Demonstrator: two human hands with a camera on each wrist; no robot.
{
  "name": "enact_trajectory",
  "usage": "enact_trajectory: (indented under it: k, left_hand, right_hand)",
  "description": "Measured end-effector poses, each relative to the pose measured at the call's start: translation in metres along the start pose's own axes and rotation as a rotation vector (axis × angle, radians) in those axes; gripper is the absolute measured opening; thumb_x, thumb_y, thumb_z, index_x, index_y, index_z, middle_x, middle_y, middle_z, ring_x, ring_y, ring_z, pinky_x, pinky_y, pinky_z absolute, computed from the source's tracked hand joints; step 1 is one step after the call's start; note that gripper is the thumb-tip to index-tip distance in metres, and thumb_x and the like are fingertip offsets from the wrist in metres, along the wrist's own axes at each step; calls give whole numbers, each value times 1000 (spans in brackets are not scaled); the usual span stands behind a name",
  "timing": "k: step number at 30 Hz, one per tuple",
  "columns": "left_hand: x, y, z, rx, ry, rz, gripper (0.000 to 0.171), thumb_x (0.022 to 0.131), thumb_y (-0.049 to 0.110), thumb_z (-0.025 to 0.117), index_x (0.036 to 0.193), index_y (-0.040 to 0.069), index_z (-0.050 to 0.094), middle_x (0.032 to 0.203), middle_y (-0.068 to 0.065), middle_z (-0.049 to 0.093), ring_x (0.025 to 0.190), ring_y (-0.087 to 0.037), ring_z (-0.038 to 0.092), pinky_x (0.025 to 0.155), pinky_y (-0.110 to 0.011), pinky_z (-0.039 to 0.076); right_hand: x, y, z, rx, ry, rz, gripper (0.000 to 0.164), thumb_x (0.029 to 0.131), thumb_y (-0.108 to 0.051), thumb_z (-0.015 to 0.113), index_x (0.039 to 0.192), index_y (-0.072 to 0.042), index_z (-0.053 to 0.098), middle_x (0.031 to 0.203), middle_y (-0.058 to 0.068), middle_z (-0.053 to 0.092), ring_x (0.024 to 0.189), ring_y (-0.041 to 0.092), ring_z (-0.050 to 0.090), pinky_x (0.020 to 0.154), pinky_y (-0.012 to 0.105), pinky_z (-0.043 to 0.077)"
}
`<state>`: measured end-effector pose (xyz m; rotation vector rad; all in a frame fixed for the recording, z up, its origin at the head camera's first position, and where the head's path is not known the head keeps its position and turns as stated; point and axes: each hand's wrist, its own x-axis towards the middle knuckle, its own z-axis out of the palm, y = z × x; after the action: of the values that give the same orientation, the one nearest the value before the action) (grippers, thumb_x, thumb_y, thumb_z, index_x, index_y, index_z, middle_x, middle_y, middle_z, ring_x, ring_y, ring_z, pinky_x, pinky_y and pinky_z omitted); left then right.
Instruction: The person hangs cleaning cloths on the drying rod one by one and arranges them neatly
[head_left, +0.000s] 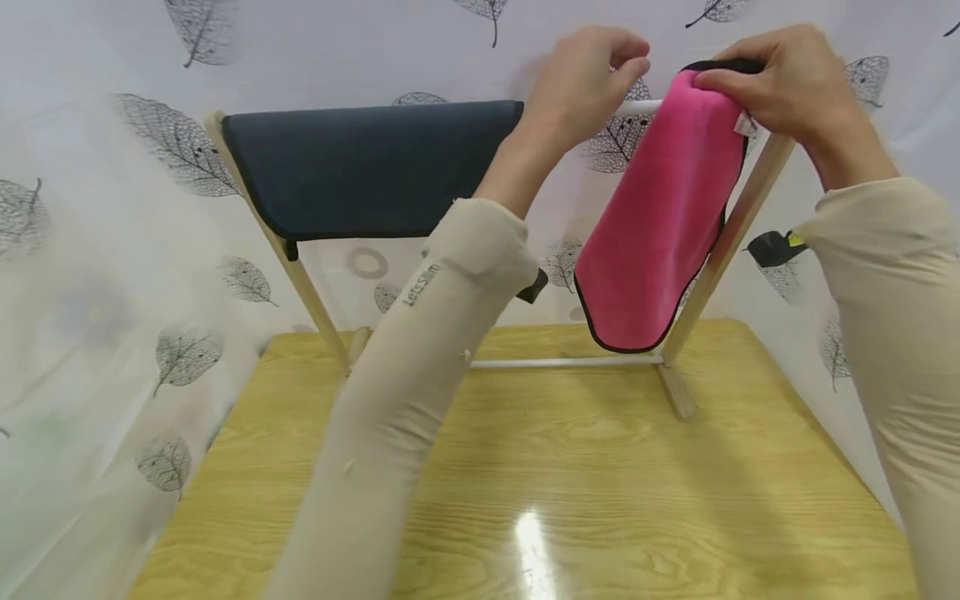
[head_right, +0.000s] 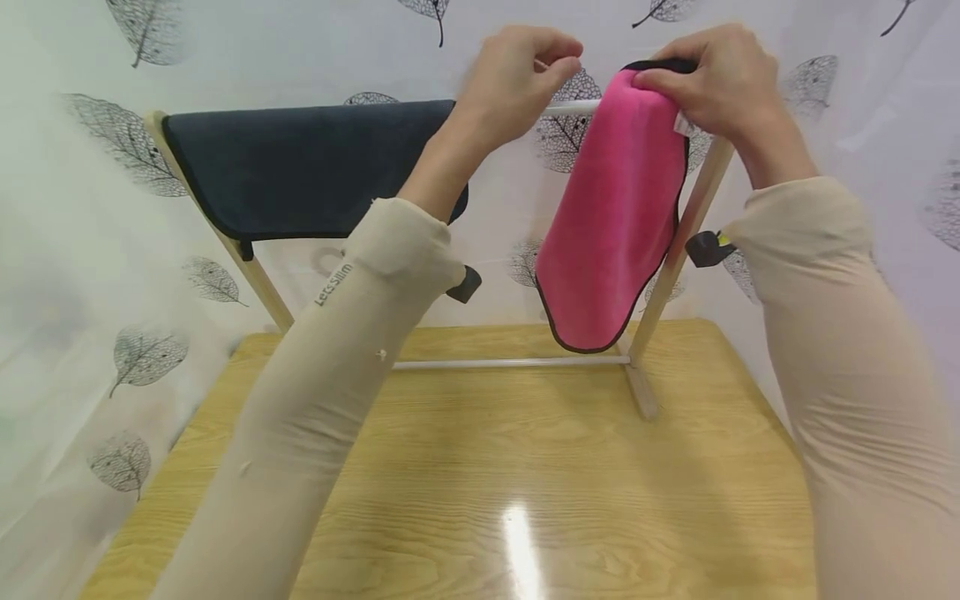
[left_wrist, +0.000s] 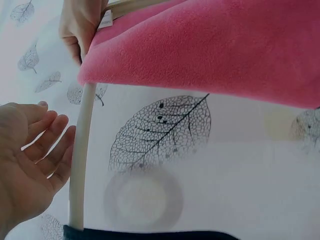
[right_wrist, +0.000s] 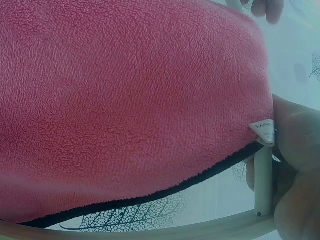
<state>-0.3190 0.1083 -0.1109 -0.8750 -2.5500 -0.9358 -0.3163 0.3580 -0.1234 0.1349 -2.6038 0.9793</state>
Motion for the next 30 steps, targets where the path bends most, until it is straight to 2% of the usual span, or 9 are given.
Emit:
enact_trajectory:
  k: [4,10,13,22,26,30]
  left_hand:
    - [6,5,6,26,-41,8,45,109,30,52,152,18,53,149,7,56,133,1,50,104,-7,33]
    - [9,12,14,52,-60,-2,48,109,33,50,156,19,48,152,8,53,137,-1,47,105,-7,32]
    - [10,15,18,47,-82,-9,50,109,34,50,157,19,46,152,8,53,135,-2,49,104,-8,34]
    - [13,23,29,127,-163,-54,54,110,38,45,161,24,37,148,9,55,124,-3,56,99,-12,41]
    - [18,27,30,135,-187,-79,43,111,38,45,153,32,50,136,12,61,112,-2,58,95,-17,41]
    - [19,30,30,81,-187,-101,41,110,35,48,150,36,53,137,17,61,116,1,55,98,-20,38]
  right_hand:
    - [-1,0,1,0,1,-8,52,100,-39,67,142,-9,63,93,-15,58,83,7,52,63,5,46]
    - [-4,-2,0,18,8,-25,50,100,-37,67,142,-8,63,91,-16,59,81,6,53,64,4,45]
    - [-5,-4,0,27,5,-30,49,100,-36,67,141,-8,64,90,-15,60,81,6,53,64,5,46]
    - [-7,-2,-1,45,8,-37,46,101,-33,67,140,-9,66,89,-16,61,79,6,54,62,5,46]
    - [-8,-1,-1,56,7,-42,45,101,-32,67,139,-9,66,89,-15,61,79,6,54,62,6,46]
    - [-10,1,-2,62,10,-50,44,101,-31,67,139,-9,66,90,-15,62,79,7,54,63,5,46]
